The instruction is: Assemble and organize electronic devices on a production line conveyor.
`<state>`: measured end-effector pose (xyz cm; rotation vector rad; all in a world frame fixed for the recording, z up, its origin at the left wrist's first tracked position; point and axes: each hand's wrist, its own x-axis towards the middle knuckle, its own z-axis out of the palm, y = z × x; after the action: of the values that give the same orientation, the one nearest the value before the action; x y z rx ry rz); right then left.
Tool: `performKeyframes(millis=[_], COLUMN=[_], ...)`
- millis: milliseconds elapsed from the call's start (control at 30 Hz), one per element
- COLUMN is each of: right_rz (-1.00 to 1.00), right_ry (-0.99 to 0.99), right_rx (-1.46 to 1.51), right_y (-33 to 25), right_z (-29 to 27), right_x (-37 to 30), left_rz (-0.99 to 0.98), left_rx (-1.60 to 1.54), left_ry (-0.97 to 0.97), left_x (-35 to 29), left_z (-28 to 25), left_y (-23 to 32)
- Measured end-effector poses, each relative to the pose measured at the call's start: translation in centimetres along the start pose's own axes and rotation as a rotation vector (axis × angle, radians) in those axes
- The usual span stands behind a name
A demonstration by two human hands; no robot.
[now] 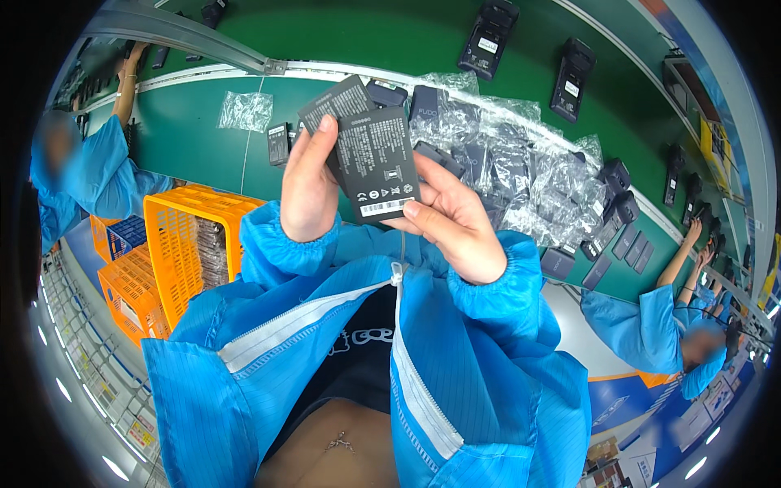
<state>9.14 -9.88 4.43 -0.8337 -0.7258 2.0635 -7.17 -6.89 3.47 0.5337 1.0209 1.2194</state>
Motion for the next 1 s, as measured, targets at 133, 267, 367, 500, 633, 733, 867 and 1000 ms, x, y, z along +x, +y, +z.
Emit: performKeyframes(millis=[133, 267, 367, 500, 633, 733, 867, 1000], right_rz=[0.014, -0.004, -0.031, -0.114, -0.069, -0.044, -0.027, 0.016], right_ry=[-0.061, -0.084, 0.026, 0.234, 0.456, 0.338, 0.731, 1.044], right_rx=[0.050, 0.065, 0.214, 0.140, 0.130, 0.283, -0.215, -0.673], right_y=[-0.2, -0.2, -0.1, -0.6, -1.0, -1.3, -2.1, -2.7], right_z=[0.4, 0.3, -1.2, -4.2, -7.5, -11.0, -15.8, -23.8], right_x=[-0.8, -1.2, -2.5, -3.8, -4.8, -4.7, -2.0, 2.6], left_rz=[-0.010, -0.042, -0.042, -0.035, -0.221, -0.406, -0.230, -0.466], left_rx=[0.001, -0.067, -0.106, -0.173, -0.335, -0.248, 0.057, -0.091], left_ry=[-0.042, -0.012, 0.031, 0.034, 0.000, -0.019, 0.045, -0.071], left_x=[-0.7, -0.5, -0.3, 0.2, 1.6, 5.2, 10.0, 15.8], left_z=[-0.1, -0.2, -0.3, -0.6, -1.2, -2.4, 1.9, 1.6], left_y=[0.6, 0.2, 0.0, -0.3, -1.2, -3.3, -5.6, -9.1])
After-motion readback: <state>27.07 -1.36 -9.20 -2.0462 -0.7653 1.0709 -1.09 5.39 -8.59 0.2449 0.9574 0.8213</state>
